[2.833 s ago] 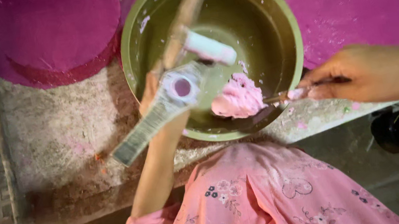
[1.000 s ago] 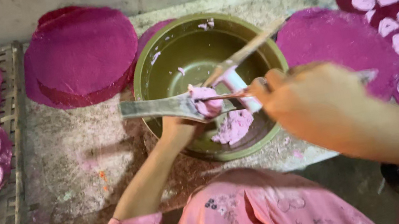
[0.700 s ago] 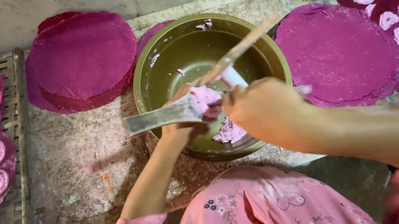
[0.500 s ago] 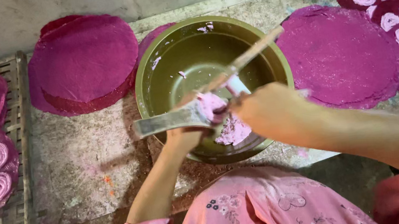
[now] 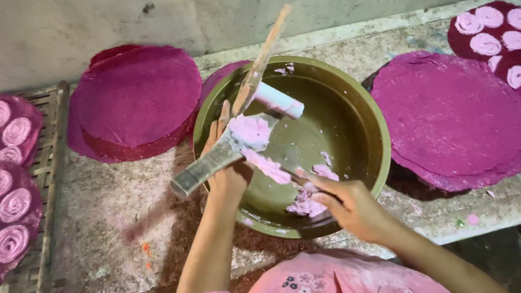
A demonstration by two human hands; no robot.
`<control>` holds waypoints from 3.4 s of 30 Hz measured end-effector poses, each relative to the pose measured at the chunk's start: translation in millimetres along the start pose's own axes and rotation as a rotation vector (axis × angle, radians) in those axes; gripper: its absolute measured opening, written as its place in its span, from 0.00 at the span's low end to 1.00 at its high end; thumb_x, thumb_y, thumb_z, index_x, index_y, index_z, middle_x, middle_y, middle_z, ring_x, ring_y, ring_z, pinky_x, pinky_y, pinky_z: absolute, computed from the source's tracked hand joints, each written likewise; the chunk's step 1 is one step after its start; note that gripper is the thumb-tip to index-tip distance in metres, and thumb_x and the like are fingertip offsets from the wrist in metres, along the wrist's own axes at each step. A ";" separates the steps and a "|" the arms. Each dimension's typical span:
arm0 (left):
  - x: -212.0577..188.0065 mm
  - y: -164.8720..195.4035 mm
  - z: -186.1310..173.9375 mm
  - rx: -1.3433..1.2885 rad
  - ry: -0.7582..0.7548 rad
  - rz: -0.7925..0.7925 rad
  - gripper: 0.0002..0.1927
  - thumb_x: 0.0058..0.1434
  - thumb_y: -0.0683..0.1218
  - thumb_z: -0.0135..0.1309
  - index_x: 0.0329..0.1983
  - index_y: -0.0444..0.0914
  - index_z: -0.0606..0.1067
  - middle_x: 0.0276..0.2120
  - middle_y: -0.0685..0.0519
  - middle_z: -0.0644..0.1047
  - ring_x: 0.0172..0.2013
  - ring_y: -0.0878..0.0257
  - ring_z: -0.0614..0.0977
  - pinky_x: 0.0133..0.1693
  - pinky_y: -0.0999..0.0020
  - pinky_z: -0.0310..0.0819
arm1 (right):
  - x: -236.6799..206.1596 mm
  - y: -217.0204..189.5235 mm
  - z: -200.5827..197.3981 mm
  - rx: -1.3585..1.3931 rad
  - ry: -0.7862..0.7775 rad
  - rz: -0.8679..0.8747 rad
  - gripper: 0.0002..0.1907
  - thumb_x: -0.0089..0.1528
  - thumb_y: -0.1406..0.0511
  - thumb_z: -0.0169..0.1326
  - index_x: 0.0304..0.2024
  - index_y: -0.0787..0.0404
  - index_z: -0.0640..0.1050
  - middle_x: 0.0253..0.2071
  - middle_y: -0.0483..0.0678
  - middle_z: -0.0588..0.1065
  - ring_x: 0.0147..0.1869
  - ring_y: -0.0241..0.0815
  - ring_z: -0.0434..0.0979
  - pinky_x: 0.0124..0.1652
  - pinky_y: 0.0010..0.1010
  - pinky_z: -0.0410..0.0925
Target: The person sits at a workbench and uses a wooden hand extruder to pipe pink paste rosettes onto round magenta boards. They scoop paste from a large bowl into the extruder, squeeze rosettes onto the boards one by one, and stack the finished boards aside.
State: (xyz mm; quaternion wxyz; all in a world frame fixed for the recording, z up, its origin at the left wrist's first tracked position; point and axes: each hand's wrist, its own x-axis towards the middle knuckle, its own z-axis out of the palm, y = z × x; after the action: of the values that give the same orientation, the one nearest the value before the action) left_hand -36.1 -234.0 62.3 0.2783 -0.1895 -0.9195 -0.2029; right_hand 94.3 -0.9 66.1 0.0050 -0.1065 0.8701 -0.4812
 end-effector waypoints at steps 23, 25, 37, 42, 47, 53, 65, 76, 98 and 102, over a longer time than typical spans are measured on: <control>-51.3 -8.7 35.6 -1.398 -0.199 -0.958 0.19 0.53 0.35 0.56 0.50 0.31 0.75 0.40 0.48 0.79 0.38 0.59 0.79 0.41 0.63 0.76 | 43.3 -6.7 -46.7 -0.556 -0.062 -0.484 0.26 0.62 0.61 0.56 0.62 0.61 0.73 0.64 0.66 0.68 0.63 0.65 0.71 0.56 0.51 0.70; -78.0 27.1 38.6 -1.803 -0.308 -0.880 0.25 0.50 0.34 0.52 0.54 0.30 0.71 0.43 0.44 0.79 0.41 0.57 0.81 0.44 0.62 0.79 | 56.8 -11.2 -50.1 0.213 0.025 -0.385 0.31 0.69 0.58 0.51 0.72 0.59 0.61 0.81 0.59 0.41 0.76 0.60 0.63 0.62 0.51 0.65; -64.8 128.5 -17.2 -0.910 -0.577 -0.160 0.23 0.57 0.40 0.71 0.56 0.41 0.79 0.49 0.53 0.82 0.49 0.63 0.83 0.53 0.68 0.79 | -4.6 -19.1 -142.8 0.387 0.003 -0.672 0.29 0.72 0.58 0.54 0.73 0.49 0.61 0.68 0.75 0.64 0.54 0.54 0.74 0.45 0.39 0.70; -57.7 177.4 -59.3 -1.694 -0.652 -0.298 0.16 0.62 0.33 0.63 0.50 0.33 0.72 0.45 0.48 0.73 0.50 0.60 0.75 0.52 0.65 0.71 | -22.6 -24.5 -170.9 -0.105 0.066 -1.209 0.32 0.68 0.56 0.49 0.74 0.44 0.61 0.52 0.72 0.73 0.48 0.64 0.83 0.45 0.43 0.77; -30.2 219.3 -37.2 -1.479 -0.566 -0.108 0.25 0.58 0.43 0.64 0.58 0.43 0.71 0.52 0.55 0.77 0.54 0.66 0.79 0.56 0.65 0.76 | -44.3 3.6 -200.7 -0.167 0.089 -1.063 0.34 0.67 0.58 0.52 0.74 0.46 0.58 0.58 0.66 0.73 0.58 0.66 0.80 0.53 0.51 0.76; 24.6 242.9 33.0 -0.628 -0.555 0.236 0.23 0.52 0.52 0.69 0.48 0.39 0.79 0.40 0.47 0.81 0.43 0.54 0.83 0.46 0.57 0.75 | -52.5 86.2 -296.1 0.360 -0.235 -0.432 0.46 0.63 0.54 0.57 0.77 0.58 0.53 0.71 0.61 0.63 0.71 0.59 0.68 0.63 0.51 0.63; 6.9 218.2 130.3 -1.223 -0.399 -0.099 0.33 0.62 0.40 0.59 0.70 0.38 0.61 0.67 0.46 0.66 0.67 0.52 0.70 0.65 0.59 0.67 | -116.6 210.2 -352.4 0.698 -0.569 0.228 0.67 0.50 0.41 0.68 0.77 0.63 0.48 0.73 0.62 0.59 0.75 0.57 0.61 0.68 0.52 0.56; 20.0 159.9 156.6 -1.124 -0.077 -0.513 0.25 0.69 0.49 0.52 0.67 0.35 0.70 0.66 0.44 0.74 0.67 0.54 0.75 0.72 0.58 0.65 | -89.6 218.6 -338.2 0.785 -0.593 0.457 0.65 0.49 0.36 0.64 0.72 0.69 0.55 0.69 0.61 0.63 0.71 0.55 0.65 0.66 0.46 0.59; 65.3 238.0 148.9 -2.447 -0.240 0.105 0.30 0.50 0.49 0.50 0.59 0.39 0.70 0.51 0.49 0.72 0.55 0.55 0.71 0.58 0.59 0.63 | -69.6 295.9 -431.9 0.359 -1.071 0.714 0.51 0.60 0.33 0.39 0.65 0.69 0.64 0.61 0.53 0.71 0.64 0.41 0.67 0.60 0.34 0.61; 73.7 240.7 159.9 -2.524 -0.169 0.236 0.29 0.49 0.51 0.52 0.56 0.41 0.69 0.53 0.51 0.72 0.56 0.59 0.70 0.65 0.61 0.57 | -49.2 269.2 -423.0 0.272 -1.099 0.729 0.51 0.60 0.34 0.37 0.67 0.68 0.65 0.69 0.54 0.66 0.76 0.45 0.63 0.69 0.36 0.53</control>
State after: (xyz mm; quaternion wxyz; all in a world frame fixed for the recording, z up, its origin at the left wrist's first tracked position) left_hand -51.6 63.4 48.2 -0.1377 -0.4146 -0.0806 -0.8959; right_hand 46.8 500.6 62.9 0.6227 -0.0338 0.6530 -0.4298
